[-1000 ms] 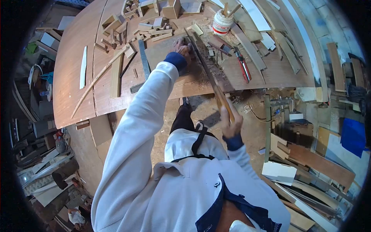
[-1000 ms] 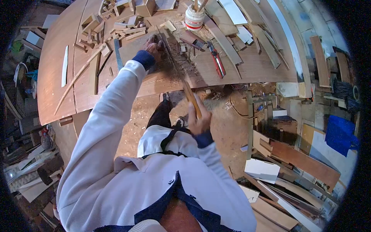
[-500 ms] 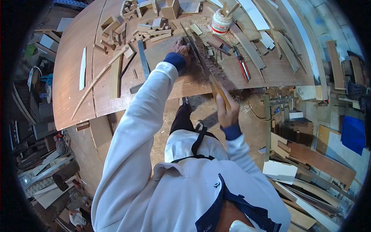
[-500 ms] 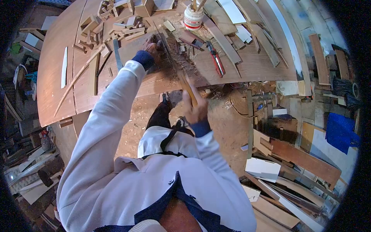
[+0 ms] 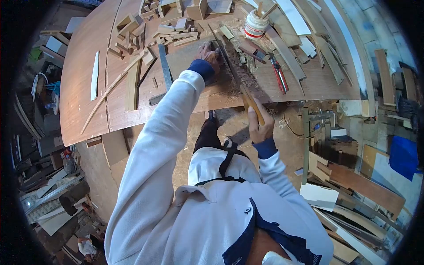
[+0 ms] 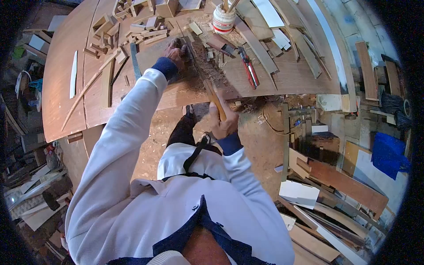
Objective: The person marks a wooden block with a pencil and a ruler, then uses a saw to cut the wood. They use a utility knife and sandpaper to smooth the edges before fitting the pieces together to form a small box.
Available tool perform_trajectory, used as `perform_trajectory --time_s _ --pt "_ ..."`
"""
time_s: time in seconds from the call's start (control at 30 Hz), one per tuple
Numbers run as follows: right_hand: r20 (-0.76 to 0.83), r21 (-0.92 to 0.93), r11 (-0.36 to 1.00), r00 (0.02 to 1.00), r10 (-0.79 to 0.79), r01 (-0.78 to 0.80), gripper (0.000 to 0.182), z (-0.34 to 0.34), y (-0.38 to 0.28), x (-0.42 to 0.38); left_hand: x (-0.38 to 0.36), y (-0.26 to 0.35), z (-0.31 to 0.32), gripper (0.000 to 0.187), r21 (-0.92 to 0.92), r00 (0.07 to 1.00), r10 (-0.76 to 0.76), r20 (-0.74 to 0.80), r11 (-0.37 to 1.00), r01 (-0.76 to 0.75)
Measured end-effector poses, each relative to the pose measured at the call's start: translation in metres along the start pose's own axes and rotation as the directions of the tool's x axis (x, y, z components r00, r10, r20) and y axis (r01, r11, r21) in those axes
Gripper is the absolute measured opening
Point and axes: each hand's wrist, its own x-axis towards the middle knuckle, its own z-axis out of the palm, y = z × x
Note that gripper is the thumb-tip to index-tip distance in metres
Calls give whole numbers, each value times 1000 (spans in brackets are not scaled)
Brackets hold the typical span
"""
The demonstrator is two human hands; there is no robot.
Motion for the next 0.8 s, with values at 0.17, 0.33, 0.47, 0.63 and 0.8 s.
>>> perform_trajectory --time_s 0.17,0.33,0.47,0.63,0.8 --pt "-30 13 1000 1000 1 0 35 -21 22 -61 3 31 -48 39 161 921 -84 380 987 24" --pt "-47 -45 998 998 -50 48 36 -17 25 -48 -2 14 -18 36 137 984 -18 176 991 -7" --pt "-64 41 990 989 -135 138 36 1 16 -9 3 14 -25 36 53 971 -63 229 997 53" --pt "-44 69 998 999 9 -6 35 -20 48 -79 3 11 -22 35 151 960 -28 278 988 -15" --pt "-38 -18 1000 999 -13 13 34 -17 30 -41 -5 19 -23 31 106 993 -5 121 994 -8"
